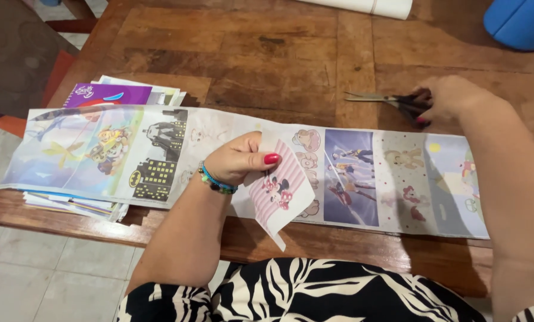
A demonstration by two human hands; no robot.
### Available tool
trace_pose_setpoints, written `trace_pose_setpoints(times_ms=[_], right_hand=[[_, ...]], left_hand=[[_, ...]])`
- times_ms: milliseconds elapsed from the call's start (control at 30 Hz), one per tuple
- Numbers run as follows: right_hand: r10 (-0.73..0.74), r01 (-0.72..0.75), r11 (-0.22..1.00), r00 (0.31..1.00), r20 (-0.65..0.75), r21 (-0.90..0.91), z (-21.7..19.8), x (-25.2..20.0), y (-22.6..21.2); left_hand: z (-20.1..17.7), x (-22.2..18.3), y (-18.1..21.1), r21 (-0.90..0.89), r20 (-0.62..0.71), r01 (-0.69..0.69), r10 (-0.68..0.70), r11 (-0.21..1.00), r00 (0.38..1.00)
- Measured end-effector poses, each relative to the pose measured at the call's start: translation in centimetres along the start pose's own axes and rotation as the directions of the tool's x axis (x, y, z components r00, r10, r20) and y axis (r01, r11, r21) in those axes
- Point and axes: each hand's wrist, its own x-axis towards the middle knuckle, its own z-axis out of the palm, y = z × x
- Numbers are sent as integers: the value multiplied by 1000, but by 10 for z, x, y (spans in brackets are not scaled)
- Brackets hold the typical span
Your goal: Cutting out printed images from a paper roll using scissors
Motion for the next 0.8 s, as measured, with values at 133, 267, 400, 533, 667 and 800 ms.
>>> trace_pose_setpoints(times_ms=[133,267,400,533,667,800], right_hand=[[-285,252,955,925,-250,-158,15,-15,-41],[-609,729,614,681,-407,301,34,-61,-113],[-635,728,624,685,-357,286,41,-62,-142],[-622,682,655,731,-280,326,42,-49,-146],[-631,696,638,718,-293,329,42,-61,-144],[-679,745,567,664,-312,352,40,-91,-137]], left_hand=[[3,-4,-5,-15,-23,9,-9,1000,1000],[4,-3,-5,-19,-31,14,-15,1000,999],[5,0,-5,-6,-18,18,-18,1000,1000],[4,0,-3,4,-14,34,-34,999,999],[-2,-4,-6,-2,-29,65,-65,998,997],[-7,-5,-13,-9,-46,77,-78,997,996]])
